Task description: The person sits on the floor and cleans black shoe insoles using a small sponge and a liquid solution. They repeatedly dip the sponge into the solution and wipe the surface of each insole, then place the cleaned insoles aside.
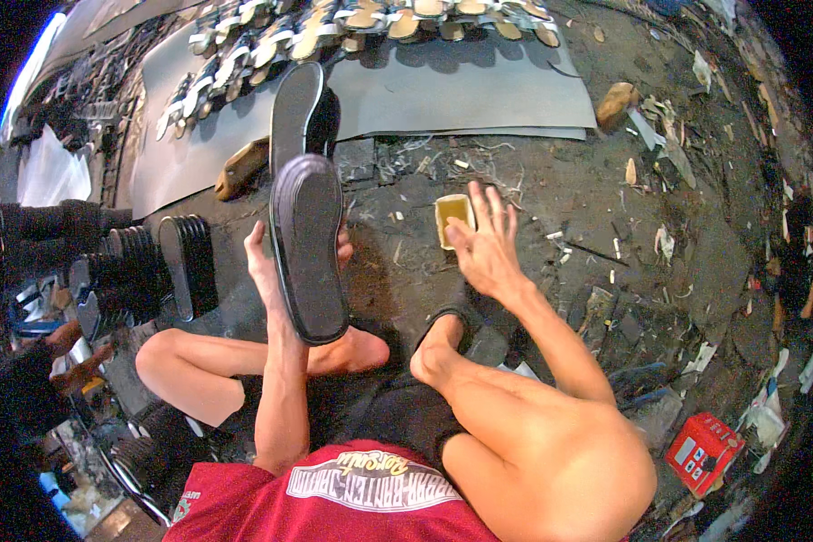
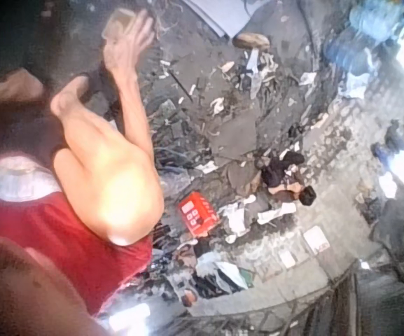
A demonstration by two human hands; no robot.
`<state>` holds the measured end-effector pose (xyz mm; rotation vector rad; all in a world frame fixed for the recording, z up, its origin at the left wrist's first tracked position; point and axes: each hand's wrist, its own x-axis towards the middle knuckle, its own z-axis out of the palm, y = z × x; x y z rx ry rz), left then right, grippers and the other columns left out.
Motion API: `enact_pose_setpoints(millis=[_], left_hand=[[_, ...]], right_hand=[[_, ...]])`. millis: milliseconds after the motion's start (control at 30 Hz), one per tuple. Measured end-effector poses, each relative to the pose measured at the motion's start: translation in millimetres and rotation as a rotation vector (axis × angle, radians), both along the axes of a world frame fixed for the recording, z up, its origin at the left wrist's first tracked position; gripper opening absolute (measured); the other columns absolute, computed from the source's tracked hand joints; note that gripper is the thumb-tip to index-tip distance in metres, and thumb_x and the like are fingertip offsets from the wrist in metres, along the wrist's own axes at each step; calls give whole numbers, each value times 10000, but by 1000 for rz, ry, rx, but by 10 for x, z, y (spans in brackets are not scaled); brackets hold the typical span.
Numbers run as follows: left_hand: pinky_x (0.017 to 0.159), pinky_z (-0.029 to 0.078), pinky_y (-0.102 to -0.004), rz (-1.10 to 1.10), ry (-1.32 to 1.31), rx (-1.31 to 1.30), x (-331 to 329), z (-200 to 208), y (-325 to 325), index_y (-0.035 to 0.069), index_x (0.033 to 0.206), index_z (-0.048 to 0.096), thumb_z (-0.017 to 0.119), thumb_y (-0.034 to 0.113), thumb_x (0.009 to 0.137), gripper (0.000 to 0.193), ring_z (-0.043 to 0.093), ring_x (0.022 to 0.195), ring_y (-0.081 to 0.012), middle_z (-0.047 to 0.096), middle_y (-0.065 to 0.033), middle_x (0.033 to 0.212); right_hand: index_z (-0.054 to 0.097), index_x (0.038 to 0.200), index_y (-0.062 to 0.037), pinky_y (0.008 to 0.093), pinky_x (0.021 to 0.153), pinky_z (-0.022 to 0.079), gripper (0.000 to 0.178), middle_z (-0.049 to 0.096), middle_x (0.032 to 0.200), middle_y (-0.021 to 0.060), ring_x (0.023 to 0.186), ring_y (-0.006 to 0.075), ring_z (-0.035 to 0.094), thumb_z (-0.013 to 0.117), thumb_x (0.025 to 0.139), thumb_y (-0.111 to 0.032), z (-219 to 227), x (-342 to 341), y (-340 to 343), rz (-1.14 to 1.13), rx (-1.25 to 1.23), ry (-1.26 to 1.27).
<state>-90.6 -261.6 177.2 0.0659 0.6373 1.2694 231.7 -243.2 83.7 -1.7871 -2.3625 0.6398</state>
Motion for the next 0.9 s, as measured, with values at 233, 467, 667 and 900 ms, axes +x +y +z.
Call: enact_pose_setpoints(millis=[233,467,667,900], left_hand=[[914,665,-479,60,-45,-146,86,-113,-133,-137,1461,544,487,620,1034,871,756,987,-412,688,-361,1253],[838,696,-457,80,-143,-117,63,-189,-56,-139,1460,551,477,569,1088,803,772,981,-443,680,-401,1244],[890,669,-423,3,-176,-89,362,34,-36,-80,1372,664,516,526,1113,675,794,951,-344,771,-273,1170],[893,661,-380,-33,-377,-136,568,350,-72,45,1374,708,538,469,1129,519,799,962,-244,801,-141,1196]], right_hand=[[719,1423,-133,661,1302,107,522,199,1823,131,1657,420,172,443,1141,-475,-283,-47,-52,58,219,-29],[845,1223,-117,596,1317,80,659,275,1787,188,1619,451,219,317,1171,-509,-44,81,-385,-138,56,189],[779,1324,-44,531,1337,42,1025,342,1768,155,1640,266,251,27,1115,-709,1013,-365,-44,-206,-464,1359],[591,1585,-382,631,1305,-68,730,160,1837,102,1664,409,105,174,1104,-738,1329,-836,8,251,322,341]])
